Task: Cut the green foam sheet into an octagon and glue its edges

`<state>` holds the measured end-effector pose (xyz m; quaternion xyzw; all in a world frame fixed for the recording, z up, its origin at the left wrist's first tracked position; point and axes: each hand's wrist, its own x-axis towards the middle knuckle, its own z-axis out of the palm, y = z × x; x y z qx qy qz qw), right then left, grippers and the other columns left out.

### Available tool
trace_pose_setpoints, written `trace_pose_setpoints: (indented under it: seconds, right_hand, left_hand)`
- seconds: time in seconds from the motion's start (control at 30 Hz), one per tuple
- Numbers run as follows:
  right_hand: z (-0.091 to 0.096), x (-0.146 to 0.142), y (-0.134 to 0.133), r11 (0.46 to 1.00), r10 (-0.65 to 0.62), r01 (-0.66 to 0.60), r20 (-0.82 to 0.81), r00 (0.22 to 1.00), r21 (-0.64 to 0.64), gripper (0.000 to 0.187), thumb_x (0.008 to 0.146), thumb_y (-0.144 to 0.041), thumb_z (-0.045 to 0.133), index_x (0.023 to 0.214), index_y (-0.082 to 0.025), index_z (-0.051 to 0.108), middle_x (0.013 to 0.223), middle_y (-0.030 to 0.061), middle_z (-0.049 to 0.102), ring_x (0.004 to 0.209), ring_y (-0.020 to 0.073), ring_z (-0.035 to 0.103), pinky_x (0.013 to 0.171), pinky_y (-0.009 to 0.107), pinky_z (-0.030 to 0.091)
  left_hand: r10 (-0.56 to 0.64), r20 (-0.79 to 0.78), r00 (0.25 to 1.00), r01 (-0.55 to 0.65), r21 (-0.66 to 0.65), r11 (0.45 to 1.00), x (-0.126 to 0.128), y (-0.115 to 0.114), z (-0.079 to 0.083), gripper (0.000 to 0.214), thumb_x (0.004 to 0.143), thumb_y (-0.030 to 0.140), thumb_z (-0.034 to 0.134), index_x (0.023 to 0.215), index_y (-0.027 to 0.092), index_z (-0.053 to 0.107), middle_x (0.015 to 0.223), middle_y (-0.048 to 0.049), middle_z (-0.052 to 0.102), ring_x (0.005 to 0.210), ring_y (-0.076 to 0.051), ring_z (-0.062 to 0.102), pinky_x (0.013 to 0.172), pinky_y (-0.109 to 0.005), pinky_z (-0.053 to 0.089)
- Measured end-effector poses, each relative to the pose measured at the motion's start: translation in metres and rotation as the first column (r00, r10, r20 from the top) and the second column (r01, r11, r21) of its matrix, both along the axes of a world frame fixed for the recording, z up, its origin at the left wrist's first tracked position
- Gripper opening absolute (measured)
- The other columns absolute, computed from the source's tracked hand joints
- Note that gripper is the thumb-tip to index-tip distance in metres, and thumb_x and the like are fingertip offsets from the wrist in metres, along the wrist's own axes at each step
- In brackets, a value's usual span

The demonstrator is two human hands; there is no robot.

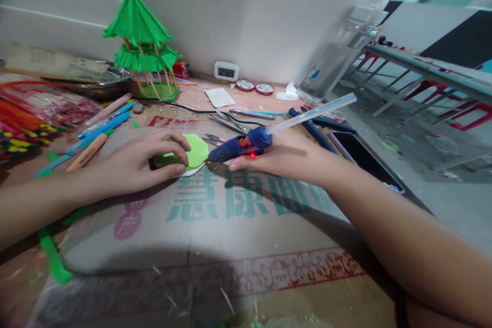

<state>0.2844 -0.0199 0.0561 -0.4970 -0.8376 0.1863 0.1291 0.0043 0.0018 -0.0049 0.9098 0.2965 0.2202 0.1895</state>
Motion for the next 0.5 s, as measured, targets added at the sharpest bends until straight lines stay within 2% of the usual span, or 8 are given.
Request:
trace_pose_setpoints:
  seconds: [0.1,0.27,0.43,0.5]
  right_hand:
    - [0.001,0.0,0.001,0.996,0.022,-0.024,-0.023,0.999,-0.091,0.042,0.072,-0.056,0.069,0.094,-0.02,0.076,0.08,0.0036,0.073,0.073,0.0201,0.063,0.064,0.03,0.048]
    - [-0.001,0.002,0.001,0.994,-0.002,-0.005,-0.059,0.998,-0.107,0.042,0.074,-0.056,0.07,0.098,-0.022,0.076,0.086,0.0027,0.075,0.078,0.0206,0.066,0.071,0.033,0.052]
    - [-0.008,0.008,0.003,0.992,-0.009,-0.001,-0.078,0.997,-0.125,0.042,0.072,-0.06,0.07,0.097,-0.027,0.076,0.088,0.0008,0.075,0.079,0.0212,0.068,0.07,0.031,0.054]
    - [-0.009,0.01,0.003,0.996,0.02,-0.027,-0.086,0.996,-0.084,0.041,0.073,-0.059,0.07,0.099,-0.028,0.076,0.086,-0.0006,0.075,0.078,0.0204,0.068,0.068,0.03,0.053]
  left_hand:
    - [-0.005,0.005,1.0,0.005,0.003,1.0,0.0,0.0,0.0,0.017,0.091,0.034,0.057,0.092,0.021,0.067,0.111,-0.0043,0.059,0.11,-0.02,0.056,0.099,-0.036,0.042]
    - [0.008,-0.002,1.0,-0.008,0.005,1.0,0.0,0.0,0.0,0.017,0.091,0.035,0.057,0.092,0.021,0.067,0.112,-0.0042,0.06,0.11,-0.021,0.057,0.099,-0.037,0.042]
    - [0.009,-0.003,1.0,-0.009,0.004,1.0,0.0,0.0,-0.001,0.018,0.091,0.035,0.057,0.092,0.021,0.067,0.112,-0.004,0.06,0.109,-0.021,0.057,0.099,-0.037,0.042]
    - [0.01,-0.005,1.0,-0.01,0.004,1.0,0.0,0.0,-0.001,0.018,0.091,0.036,0.057,0.092,0.022,0.067,0.112,-0.004,0.059,0.109,-0.021,0.057,0.099,-0.037,0.042]
